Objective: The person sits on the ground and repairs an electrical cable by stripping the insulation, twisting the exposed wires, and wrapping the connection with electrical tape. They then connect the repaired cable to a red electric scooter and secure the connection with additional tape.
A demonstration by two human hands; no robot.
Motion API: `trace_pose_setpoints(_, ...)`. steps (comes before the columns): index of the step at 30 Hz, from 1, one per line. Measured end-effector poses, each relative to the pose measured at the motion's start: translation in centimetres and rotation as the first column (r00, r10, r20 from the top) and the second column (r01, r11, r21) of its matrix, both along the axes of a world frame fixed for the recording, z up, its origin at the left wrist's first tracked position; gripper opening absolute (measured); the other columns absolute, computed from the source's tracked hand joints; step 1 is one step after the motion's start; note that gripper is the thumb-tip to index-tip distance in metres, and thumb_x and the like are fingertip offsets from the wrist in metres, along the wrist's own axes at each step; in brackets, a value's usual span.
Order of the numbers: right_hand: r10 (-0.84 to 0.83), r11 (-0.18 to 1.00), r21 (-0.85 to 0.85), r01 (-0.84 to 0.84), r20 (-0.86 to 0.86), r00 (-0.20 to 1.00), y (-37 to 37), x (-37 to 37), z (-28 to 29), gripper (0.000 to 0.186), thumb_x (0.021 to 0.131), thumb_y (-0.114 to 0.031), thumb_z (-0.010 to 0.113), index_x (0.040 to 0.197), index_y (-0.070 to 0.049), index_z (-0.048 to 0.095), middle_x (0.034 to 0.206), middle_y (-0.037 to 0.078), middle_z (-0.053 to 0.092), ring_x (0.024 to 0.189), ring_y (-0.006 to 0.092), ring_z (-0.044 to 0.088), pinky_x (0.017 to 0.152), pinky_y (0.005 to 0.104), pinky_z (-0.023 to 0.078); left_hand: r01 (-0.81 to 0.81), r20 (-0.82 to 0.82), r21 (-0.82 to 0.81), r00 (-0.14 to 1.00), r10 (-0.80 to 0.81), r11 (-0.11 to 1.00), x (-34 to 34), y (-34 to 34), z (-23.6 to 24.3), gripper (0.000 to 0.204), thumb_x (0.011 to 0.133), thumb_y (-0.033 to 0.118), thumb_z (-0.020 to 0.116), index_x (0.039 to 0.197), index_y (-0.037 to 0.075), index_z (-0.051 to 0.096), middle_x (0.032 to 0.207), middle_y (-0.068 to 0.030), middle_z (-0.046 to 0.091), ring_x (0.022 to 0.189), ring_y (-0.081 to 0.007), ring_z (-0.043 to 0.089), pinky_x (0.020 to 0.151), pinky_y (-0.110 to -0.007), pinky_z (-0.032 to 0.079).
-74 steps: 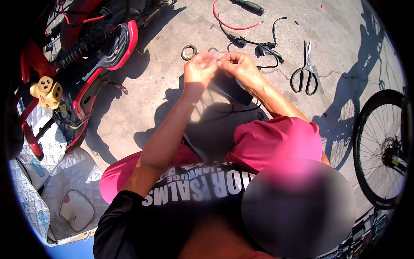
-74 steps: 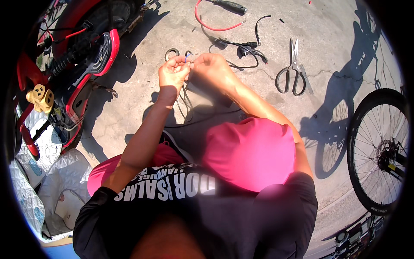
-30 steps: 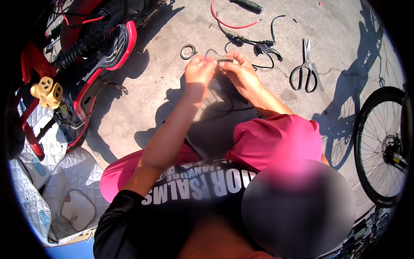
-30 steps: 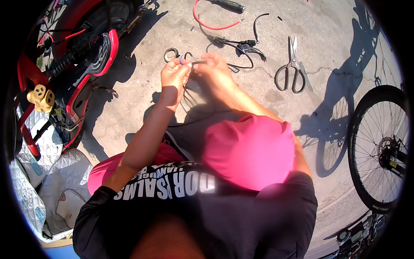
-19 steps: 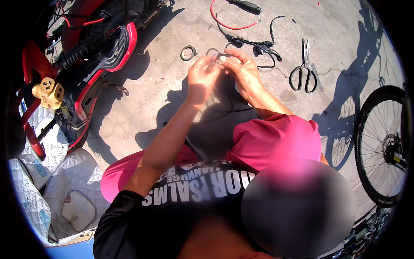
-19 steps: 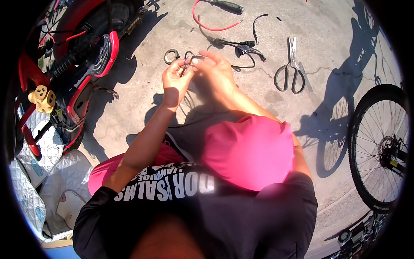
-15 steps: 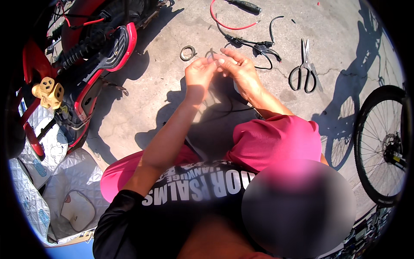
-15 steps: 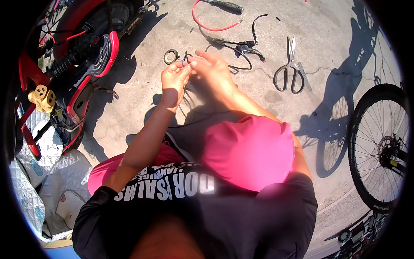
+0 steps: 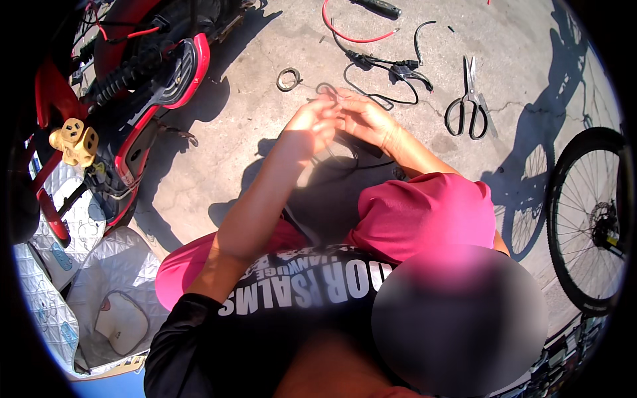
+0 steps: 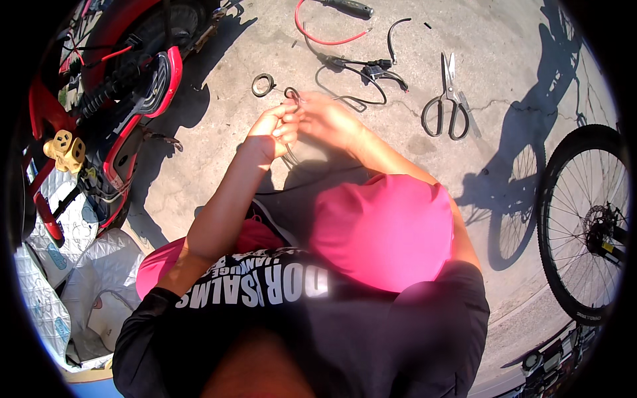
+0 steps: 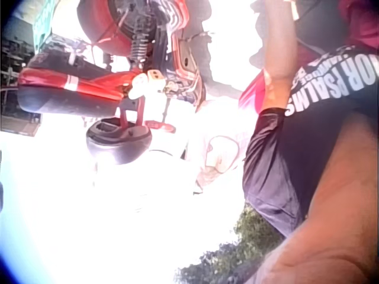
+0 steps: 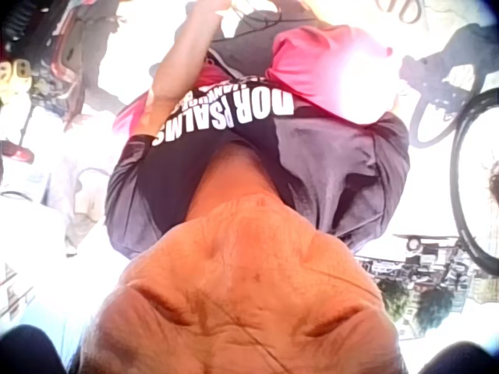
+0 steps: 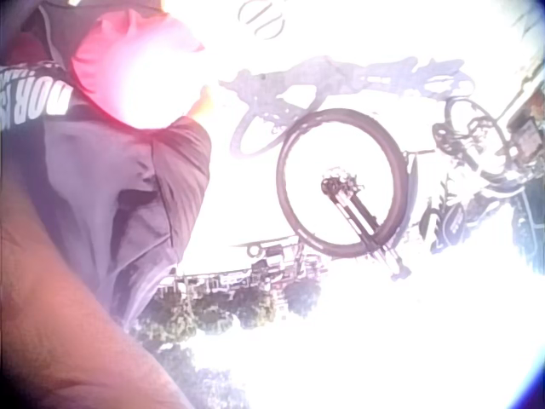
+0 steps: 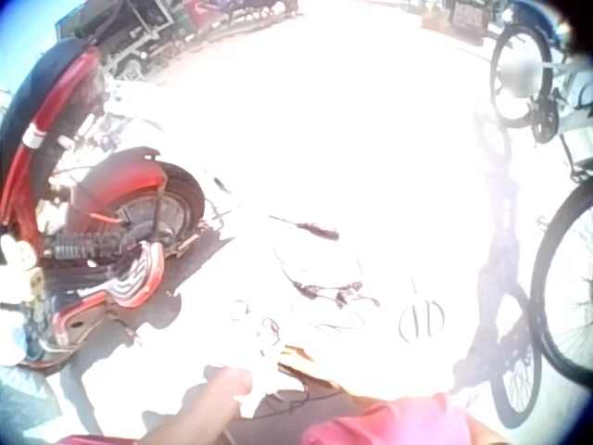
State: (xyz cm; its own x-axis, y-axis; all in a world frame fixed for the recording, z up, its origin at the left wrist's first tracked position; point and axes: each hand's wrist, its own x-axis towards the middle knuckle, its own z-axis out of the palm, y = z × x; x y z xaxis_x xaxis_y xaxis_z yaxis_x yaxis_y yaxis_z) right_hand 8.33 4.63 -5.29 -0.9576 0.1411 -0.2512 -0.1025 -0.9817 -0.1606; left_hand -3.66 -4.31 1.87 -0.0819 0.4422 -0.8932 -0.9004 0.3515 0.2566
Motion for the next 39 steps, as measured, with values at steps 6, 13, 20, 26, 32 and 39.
trace_pose_setpoints(6, -0.063, 0.998, -0.007, 0.064, 0.064, 0.996, 0.4, 0.8, -0.3, 0.035, 0.090, -0.009, 0.061, 0.123, 0.000, 0.053, 0.098, 0.009, 0.065, 0.085, 0.0183, 0.064, 0.080, 0.0298, 0.051, 0.009, 0.027, 0.000, 1.000, -0.009, 1.000, 0.1, 0.1, -0.3, 0.017, 0.094, 0.017, 0.051, 0.094, 0.001, 0.057, 0.064, 0.0037, 0.050, 0.039, -0.0038, 0.032, 0.037, -0.021, 0.023)
trace_pose_setpoints(13, -0.217, 0.968, 0.197, 0.155, 0.349, 0.912, 0.2, 1.0, 0.2, 0.017, 0.085, -0.005, 0.069, 0.099, -0.002, 0.061, 0.084, 0.004, 0.065, 0.074, 0.0119, 0.060, 0.067, 0.0238, 0.049, 0.103, -0.485, 0.139, 0.874, -0.023, 0.985, 1.2, 0.2, -0.9, 0.005, 0.089, 0.007, 0.058, 0.093, 0.004, 0.056, 0.067, -0.0021, 0.056, 0.044, -0.0042, 0.037, 0.040, -0.020, 0.026)
trace_pose_setpoints(20, -0.357, 0.927, 0.241, 0.288, 0.330, 0.874, -0.2, 1.2, 3.0, 0.016, 0.083, -0.002, 0.070, 0.094, -0.003, 0.058, 0.082, 0.006, 0.065, 0.072, 0.0117, 0.059, 0.065, 0.0234, 0.048, 0.339, -0.943, 0.025, 0.320, -0.091, 0.941, 3.2, 1.0, -0.9, 0.008, 0.088, -0.003, 0.056, 0.094, 0.000, 0.061, 0.077, -0.0001, 0.062, 0.068, -0.0031, 0.055, 0.060, -0.018, 0.044)
trace_pose_setpoints(26, -0.330, 0.922, 0.347, 0.173, 0.470, 0.819, 1.0, 0.7, 5.5, 0.016, 0.087, -0.009, 0.067, 0.098, -0.002, 0.058, 0.084, 0.006, 0.066, 0.071, 0.0102, 0.059, 0.063, 0.0213, 0.048, 0.326, -0.902, 0.040, 0.418, -0.106, 0.945, 2.8, 1.1, -1.2, 0.006, 0.089, 0.000, 0.060, 0.095, 0.001, 0.062, 0.080, -0.0030, 0.065, 0.064, -0.0031, 0.054, 0.057, -0.017, 0.041)
trace_pose_setpoints(32, -0.348, 0.901, 0.401, 0.164, 0.443, 0.826, 0.0, 1.0, 2.4, 0.021, 0.091, -0.016, 0.064, 0.105, -0.001, 0.060, 0.090, 0.005, 0.065, 0.073, 0.0099, 0.059, 0.064, 0.0214, 0.048, -0.017, -0.426, 0.080, 0.903, 0.049, 0.997, 1.2, 0.8, -0.7, 0.010, 0.090, 0.012, 0.060, 0.083, 0.007, 0.055, 0.059, 0.0006, 0.050, 0.040, -0.0058, 0.033, 0.040, -0.022, 0.024)
trace_pose_setpoints(39, -0.158, 0.981, -0.074, 0.180, 0.239, 0.958, -0.6, 1.5, -0.2, 0.020, 0.094, -0.020, 0.059, 0.104, -0.003, 0.059, 0.096, 0.006, 0.064, 0.085, 0.0129, 0.060, 0.074, 0.0271, 0.050, -0.127, -0.028, 0.015, 0.991, 0.127, 0.992, 0.2, 0.3, -1.0, 0.012, 0.095, 0.014, 0.047, 0.086, 0.007, 0.051, 0.053, 0.0050, 0.038, 0.037, -0.0070, 0.028, 0.037, -0.023, 0.021)
